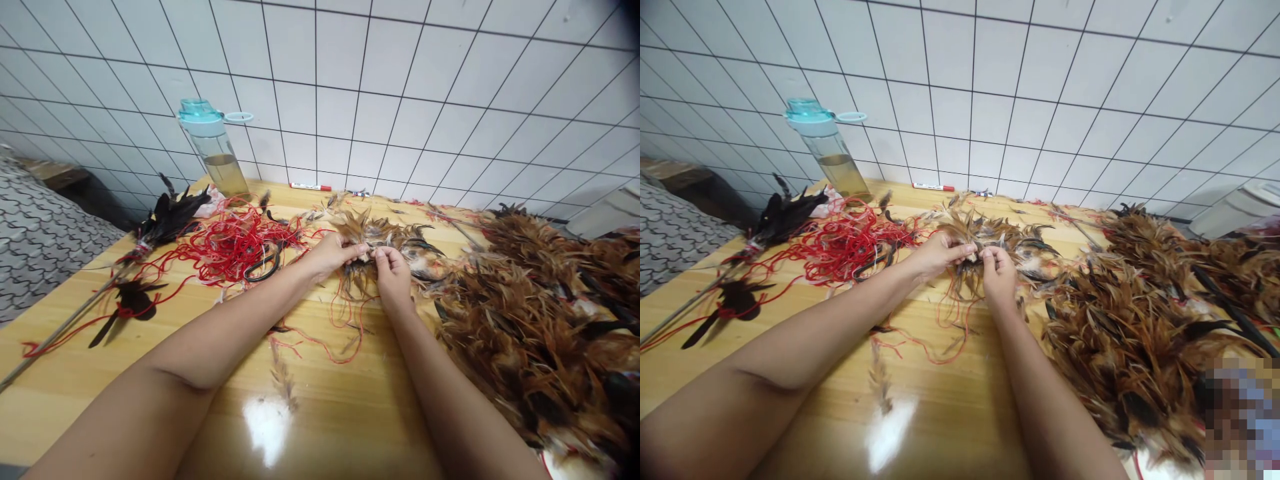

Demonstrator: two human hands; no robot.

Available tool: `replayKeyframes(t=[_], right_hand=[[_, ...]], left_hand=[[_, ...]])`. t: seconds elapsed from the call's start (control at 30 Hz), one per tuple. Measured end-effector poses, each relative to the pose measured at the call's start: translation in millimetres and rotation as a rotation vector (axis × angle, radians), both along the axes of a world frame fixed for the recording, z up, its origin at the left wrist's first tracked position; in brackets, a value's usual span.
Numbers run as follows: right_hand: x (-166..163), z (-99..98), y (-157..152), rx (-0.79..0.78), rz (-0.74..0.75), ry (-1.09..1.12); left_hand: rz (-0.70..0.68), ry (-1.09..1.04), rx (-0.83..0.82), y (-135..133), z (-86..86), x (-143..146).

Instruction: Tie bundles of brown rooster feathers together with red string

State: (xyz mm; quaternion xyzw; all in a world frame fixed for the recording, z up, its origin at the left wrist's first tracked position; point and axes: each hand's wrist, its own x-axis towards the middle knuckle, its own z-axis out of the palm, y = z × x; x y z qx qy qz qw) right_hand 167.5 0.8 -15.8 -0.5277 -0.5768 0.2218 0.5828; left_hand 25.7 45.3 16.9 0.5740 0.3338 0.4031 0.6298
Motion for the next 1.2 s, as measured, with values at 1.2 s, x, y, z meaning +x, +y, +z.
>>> replayKeyframes(t=[1.2], right_hand=[[-3,9.3,-9,0.058,-0.014,-0.369]], left_hand=[[-0.154,-0.252,-0.319,1,0.7,-5]])
